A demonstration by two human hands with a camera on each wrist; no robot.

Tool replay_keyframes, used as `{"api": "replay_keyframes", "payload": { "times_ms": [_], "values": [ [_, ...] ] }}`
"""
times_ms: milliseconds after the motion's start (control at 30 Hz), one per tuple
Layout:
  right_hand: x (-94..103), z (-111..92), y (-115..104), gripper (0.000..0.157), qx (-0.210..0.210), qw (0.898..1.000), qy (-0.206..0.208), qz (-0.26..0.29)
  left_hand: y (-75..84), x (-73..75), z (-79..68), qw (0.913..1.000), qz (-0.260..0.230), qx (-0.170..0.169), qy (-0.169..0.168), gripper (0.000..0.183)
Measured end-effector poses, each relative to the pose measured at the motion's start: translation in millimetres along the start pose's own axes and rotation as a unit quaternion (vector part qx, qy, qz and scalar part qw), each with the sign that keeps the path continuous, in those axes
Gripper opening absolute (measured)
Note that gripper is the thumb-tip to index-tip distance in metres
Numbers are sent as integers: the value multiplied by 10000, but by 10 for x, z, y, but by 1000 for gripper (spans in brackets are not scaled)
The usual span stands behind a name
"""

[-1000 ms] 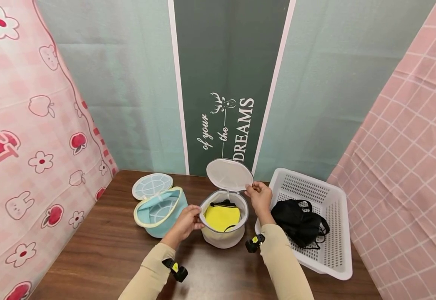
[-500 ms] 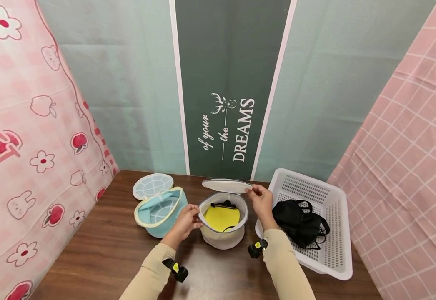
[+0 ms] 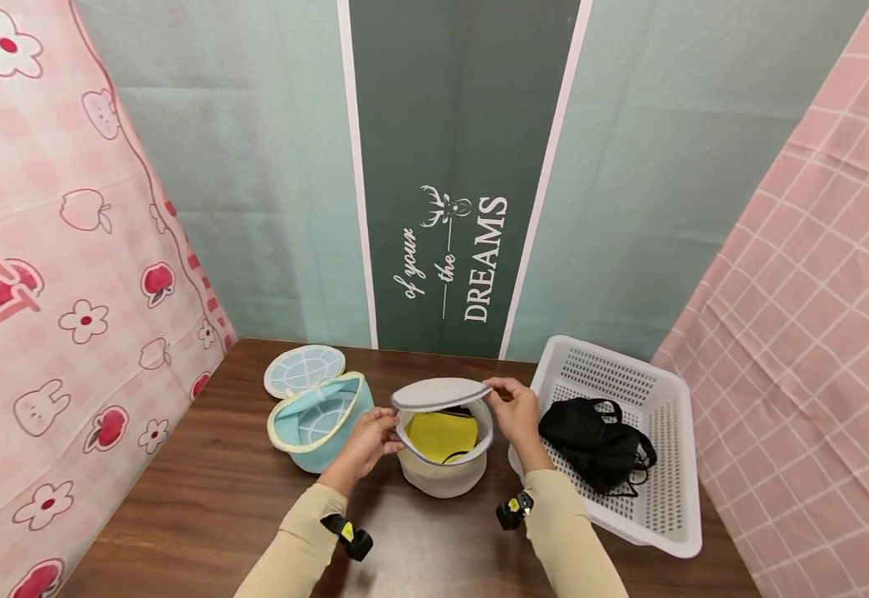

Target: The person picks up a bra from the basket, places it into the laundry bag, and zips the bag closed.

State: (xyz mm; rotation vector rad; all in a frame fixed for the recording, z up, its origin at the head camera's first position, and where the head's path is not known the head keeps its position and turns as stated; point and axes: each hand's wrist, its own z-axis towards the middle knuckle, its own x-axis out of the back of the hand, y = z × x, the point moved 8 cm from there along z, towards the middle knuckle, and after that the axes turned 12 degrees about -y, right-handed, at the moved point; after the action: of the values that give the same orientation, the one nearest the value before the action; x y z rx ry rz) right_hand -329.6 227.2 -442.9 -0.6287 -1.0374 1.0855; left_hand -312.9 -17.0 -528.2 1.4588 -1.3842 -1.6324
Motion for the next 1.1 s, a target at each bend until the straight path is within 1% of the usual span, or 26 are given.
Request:
{"api": "replay_keyframes", "payload": {
  "times_ms": [100, 167, 300, 367, 433, 533, 633, 833, 900, 967, 1033, 1100],
  "values": [
    [-7, -9, 37, 10, -52, 9999, -75, -126, 2, 2, -4, 9999, -37, -47, -88, 21],
    [-4, -14, 60, 9, -172, 9997, -152, -109, 1, 1, -5, 9999, -40, -59, -129, 19],
    [-7, -18, 123, 12, -662, 9967, -401, 235, 8, 1, -8, 9998, -64, -71, -202, 16],
    [-13, -25, 168, 14, -992, 9920, -561, 539, 16, 0, -14, 9996, -85, -101, -250, 15],
    [-21, -37, 218, 18, -1312, 9847, -736, 875, 21, 2, -20, 9995, -107, -107, -277, 14],
    [-33, -58, 284, 24, -1616, 9726, -989, 1347, 24, 10, -23, 9994, -119, -100, -294, 15],
    [-38, -72, 327, 29, -1699, 9632, -1142, 1742, 21, 13, -19, 9994, -146, -66, -301, 17],
    [-41, -91, 350, 30, -1530, 9536, -1332, 2225, 15, 9, -11, 9990, -261, -29, -364, 18],
    [-35, -102, 365, 29, -1605, 9516, -1333, 2256, 16, 8, -15, 9990, -236, -20, -387, 20],
    [-26, -116, 391, 29, -1766, 9513, -1310, 2161, 23, 3, -23, 9990, -174, -38, -422, 22],
    [-18, -129, 421, 28, -1987, 9525, -1325, 1891, 27, 0, -27, 9990, -160, -42, -418, 25],
    [-15, -143, 445, 32, -2184, 9528, -1384, 1593, 25, -2, -24, 9991, -170, -44, -386, 27]
  ]
}}
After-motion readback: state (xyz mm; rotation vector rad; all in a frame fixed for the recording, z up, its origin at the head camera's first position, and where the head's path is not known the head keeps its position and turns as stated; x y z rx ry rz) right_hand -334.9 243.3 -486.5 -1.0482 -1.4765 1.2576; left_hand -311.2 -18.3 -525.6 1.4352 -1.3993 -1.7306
